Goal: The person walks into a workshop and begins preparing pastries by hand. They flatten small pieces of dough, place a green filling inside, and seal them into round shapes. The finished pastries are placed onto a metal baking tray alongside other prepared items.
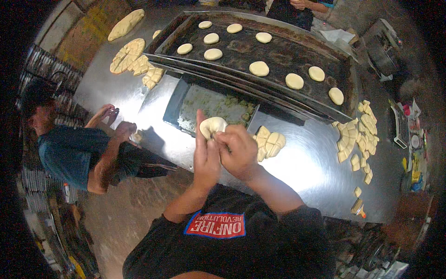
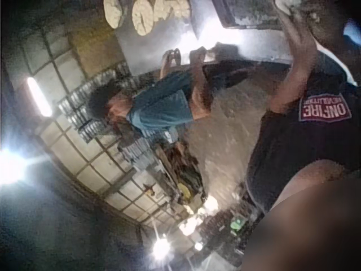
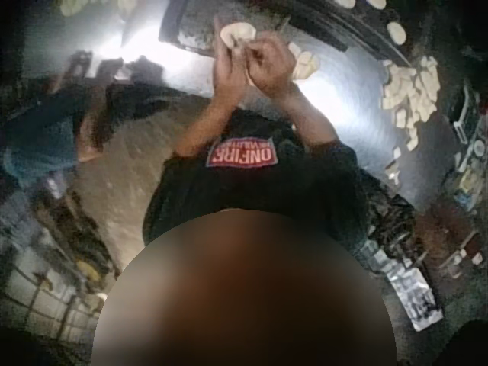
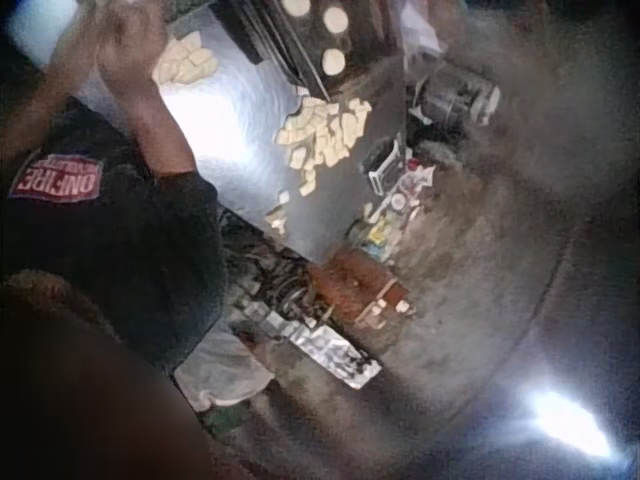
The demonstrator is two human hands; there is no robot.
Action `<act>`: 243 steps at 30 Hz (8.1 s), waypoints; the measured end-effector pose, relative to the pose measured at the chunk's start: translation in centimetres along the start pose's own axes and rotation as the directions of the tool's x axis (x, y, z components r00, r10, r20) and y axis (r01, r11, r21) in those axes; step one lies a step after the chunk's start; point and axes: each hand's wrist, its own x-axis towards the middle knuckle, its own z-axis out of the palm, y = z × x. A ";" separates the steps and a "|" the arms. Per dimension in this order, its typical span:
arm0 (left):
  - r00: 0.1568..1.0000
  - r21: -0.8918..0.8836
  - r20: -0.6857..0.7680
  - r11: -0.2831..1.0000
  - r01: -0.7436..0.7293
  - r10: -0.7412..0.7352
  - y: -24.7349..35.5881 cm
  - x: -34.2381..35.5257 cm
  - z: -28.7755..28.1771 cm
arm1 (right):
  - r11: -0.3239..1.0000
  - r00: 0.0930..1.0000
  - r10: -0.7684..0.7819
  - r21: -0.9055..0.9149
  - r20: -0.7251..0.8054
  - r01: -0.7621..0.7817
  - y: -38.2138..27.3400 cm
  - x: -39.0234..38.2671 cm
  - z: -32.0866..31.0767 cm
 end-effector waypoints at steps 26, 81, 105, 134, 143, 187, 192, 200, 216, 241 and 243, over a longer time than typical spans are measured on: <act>0.999 -0.191 -0.016 0.981 0.046 -0.050 2.6 -1.7 0.7 | 0.899 0.941 0.331 0.279 0.076 -0.339 -6.4 -0.4 -6.4; 0.451 0.548 0.670 -0.017 -0.836 -0.590 -23.4 3.8 7.8 | 0.325 0.107 0.942 -0.786 0.317 -0.526 10.0 -20.8 -13.1; 0.988 -0.071 -0.034 0.987 0.146 -0.148 -7.7 8.9 -0.7 | 0.883 0.896 0.427 0.157 0.121 -0.442 9.5 7.0 -4.1; 0.651 -0.598 -0.013 0.528 0.603 -0.759 -15.8 0.6 -9.2 | 0.884 0.758 0.453 -0.346 0.469 -0.315 15.4 -3.1 6.2; 0.626 -0.598 -0.086 0.543 0.589 -0.775 -14.6 1.8 -10.1 | 0.824 0.546 0.513 -0.558 0.662 -0.097 24.1 -1.9 7.9; 0.980 0.019 0.176 0.995 -0.100 0.095 -0.9 -2.1 1.3 | 0.996 0.999 0.048 -0.073 -0.006 -0.049 -1.1 -1.7 -1.7; 0.895 -0.294 0.445 0.943 0.158 -0.011 1.5 -1.3 -1.4 | 0.981 0.990 0.053 -0.181 -0.132 -0.076 -1.5 -1.4 -4.7; 0.934 -0.400 0.194 0.845 0.354 -0.300 1.3 -1.8 -0.4 | 0.985 0.955 0.126 0.079 0.267 -0.152 -5.3 0.8 -9.2; 0.876 -0.343 0.099 0.810 0.475 -0.472 0.2 0.6 1.7 | 0.989 0.980 0.147 -0.043 0.136 -0.142 -7.1 -1.6 -7.2; 0.826 0.468 0.152 0.775 0.424 -0.544 -17.8 -6.5 4.9 | 0.713 0.659 0.663 -0.568 0.355 -0.411 7.4 -18.2 -13.0; 0.882 0.545 0.171 0.788 0.286 -0.438 -17.7 -5.9 3.2 | 0.662 0.490 0.744 -0.602 0.454 -0.447 10.3 -22.6 -13.0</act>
